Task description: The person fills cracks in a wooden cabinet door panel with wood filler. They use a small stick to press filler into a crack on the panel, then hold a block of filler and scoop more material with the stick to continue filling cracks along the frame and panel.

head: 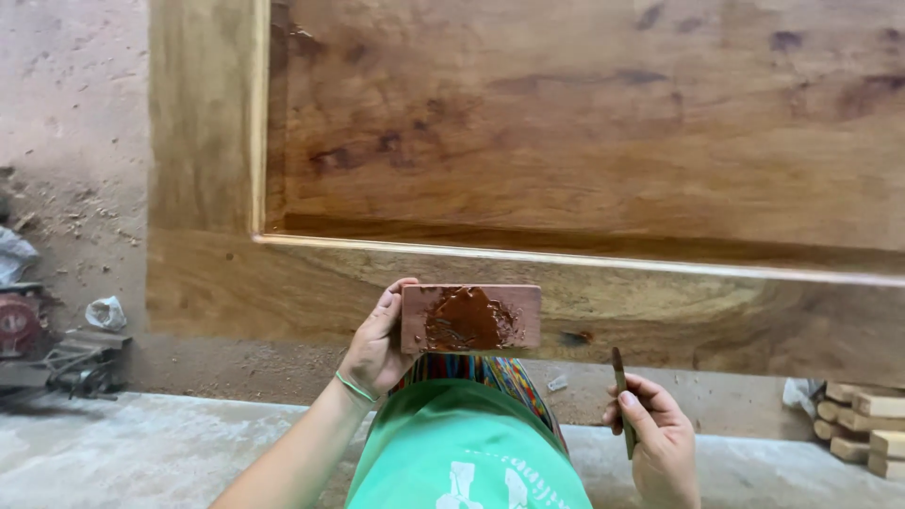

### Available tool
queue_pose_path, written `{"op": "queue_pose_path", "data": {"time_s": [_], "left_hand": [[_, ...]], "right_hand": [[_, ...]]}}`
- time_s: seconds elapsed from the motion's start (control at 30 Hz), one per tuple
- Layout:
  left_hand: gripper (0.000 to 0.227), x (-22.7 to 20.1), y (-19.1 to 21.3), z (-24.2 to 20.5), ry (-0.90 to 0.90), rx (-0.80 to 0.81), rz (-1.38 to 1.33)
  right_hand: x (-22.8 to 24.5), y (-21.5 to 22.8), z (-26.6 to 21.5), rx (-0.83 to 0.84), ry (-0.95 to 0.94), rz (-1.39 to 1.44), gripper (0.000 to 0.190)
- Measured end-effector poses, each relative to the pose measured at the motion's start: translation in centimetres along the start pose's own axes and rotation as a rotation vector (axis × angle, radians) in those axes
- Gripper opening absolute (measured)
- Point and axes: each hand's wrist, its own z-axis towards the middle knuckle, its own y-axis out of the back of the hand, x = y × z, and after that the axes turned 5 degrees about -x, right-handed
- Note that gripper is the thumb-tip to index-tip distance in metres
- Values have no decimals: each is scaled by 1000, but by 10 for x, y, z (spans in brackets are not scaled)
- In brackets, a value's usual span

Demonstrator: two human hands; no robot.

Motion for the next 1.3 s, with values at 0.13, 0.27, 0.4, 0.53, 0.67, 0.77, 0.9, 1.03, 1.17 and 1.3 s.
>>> {"op": "queue_pose_path", "data": {"time_s": [0.13,0.27,0.4,0.53,0.67,0.77,0.9,1.03,1.17,1.3], "left_hand": [[29,8,6,4,-25,-39,-28],[28,4,5,10,-35,-38,-88],[38,-18,-2,17,-21,-77,82],[49,-40,9,24,-201,-2,693],[46,-67,-2,19,-455,-8,1102],[47,-99,-32,10,-159,-154,1420],[47,-121,-47,52,-755,-66,1751],[81,-111,-54,138,-969,218,2047],[91,-127,-34,141,-881,146,2382],[106,-171,-23,107,-352,-398,2478]], "right_hand": [[-9,14,10,7,-11,-11,28],[-18,16,21,1,25,-61,30],[-14,5,32,13,41,-97,31],[2,-7,38,-17,50,-242,29],[-23,25,69,47,92,-298,28],[-27,36,96,156,40,-319,30],[-17,23,112,76,-26,-324,30],[16,-24,118,66,60,-374,30],[19,-25,138,74,43,-414,31],[-4,0,160,-26,-25,-412,28]]}}
